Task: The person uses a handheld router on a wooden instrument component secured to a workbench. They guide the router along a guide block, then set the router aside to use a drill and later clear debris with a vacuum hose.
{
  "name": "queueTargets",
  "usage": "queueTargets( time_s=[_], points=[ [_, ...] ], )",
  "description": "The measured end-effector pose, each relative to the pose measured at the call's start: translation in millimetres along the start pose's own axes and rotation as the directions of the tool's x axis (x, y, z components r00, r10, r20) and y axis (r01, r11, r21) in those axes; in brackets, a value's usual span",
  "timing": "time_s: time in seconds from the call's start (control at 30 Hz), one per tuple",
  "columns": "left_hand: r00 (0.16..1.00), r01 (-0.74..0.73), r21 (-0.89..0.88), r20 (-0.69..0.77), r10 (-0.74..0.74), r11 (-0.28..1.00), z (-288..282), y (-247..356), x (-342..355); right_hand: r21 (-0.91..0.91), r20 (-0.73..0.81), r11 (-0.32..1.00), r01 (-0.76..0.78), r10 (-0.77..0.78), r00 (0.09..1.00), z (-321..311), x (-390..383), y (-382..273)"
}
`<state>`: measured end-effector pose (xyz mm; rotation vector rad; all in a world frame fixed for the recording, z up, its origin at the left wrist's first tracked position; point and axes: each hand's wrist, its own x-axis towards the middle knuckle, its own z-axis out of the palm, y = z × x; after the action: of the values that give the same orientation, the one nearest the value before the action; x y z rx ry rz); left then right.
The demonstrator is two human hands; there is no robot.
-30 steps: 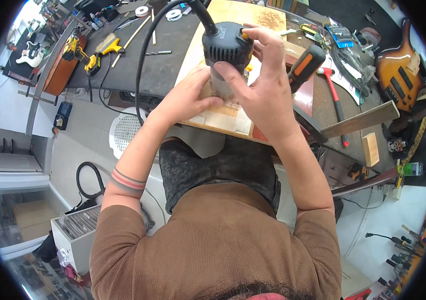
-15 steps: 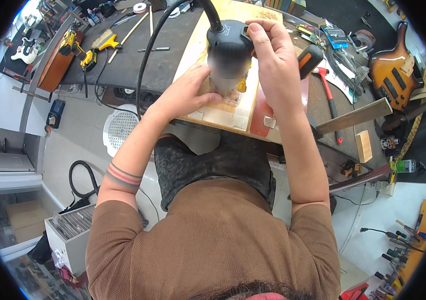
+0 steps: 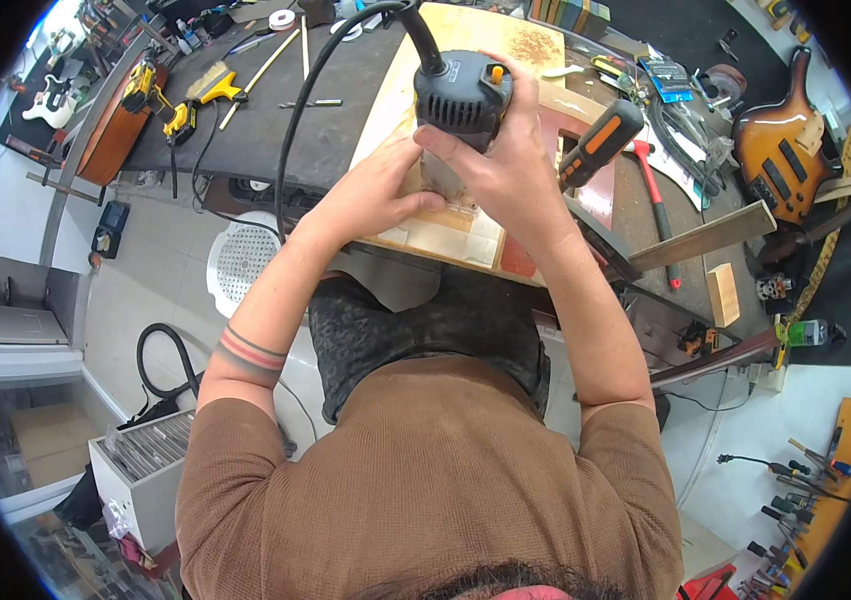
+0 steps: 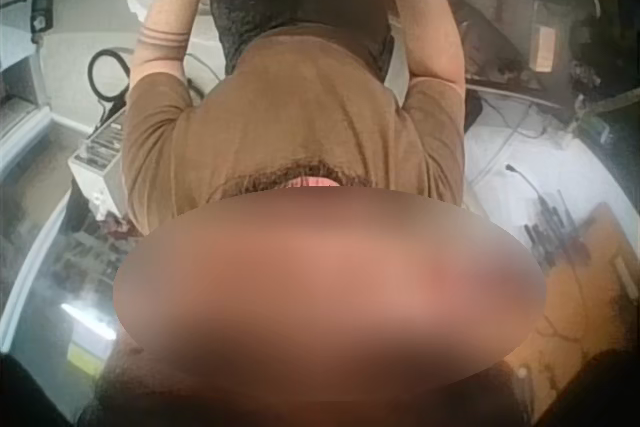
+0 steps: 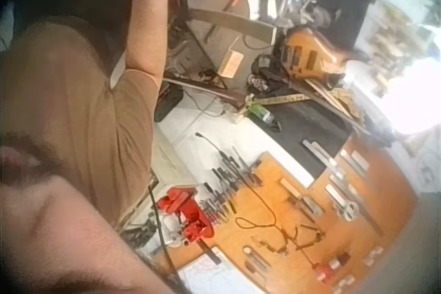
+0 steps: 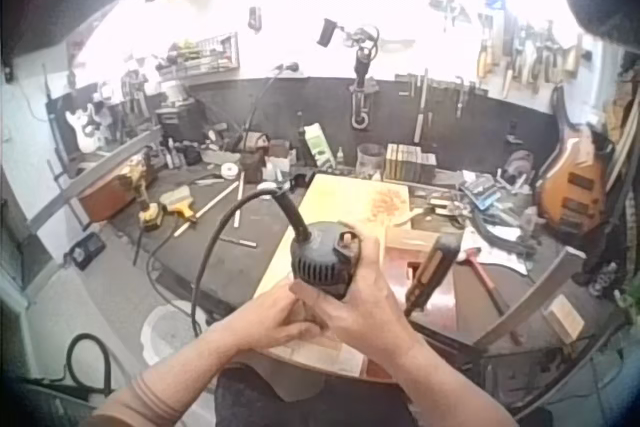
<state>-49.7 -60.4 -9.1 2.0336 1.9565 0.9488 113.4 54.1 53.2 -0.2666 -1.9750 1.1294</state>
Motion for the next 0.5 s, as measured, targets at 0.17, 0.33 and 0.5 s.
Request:
queueTargets(
  time_s=[0.17,0.33,0.5],
  points=[
    [0.997,-0.036,0.007,-0.073,0.036,0.999,-10,1,-2,-0.145,0.001,0.979,0.141,-0.142,0.990,6,4,-10],
    [0.996,-0.043,0.049,-0.072,0.046,0.998,-43,6,6,-0.083,0.072,0.966,0.244,-0.238,0.969,4,32,-60],
    [0.983,-0.046,-0.112,-0.180,0.025,0.993,-91,25,6,-0.099,0.082,0.933,0.345,-0.338,0.937,16,68,-103]
  ],
)
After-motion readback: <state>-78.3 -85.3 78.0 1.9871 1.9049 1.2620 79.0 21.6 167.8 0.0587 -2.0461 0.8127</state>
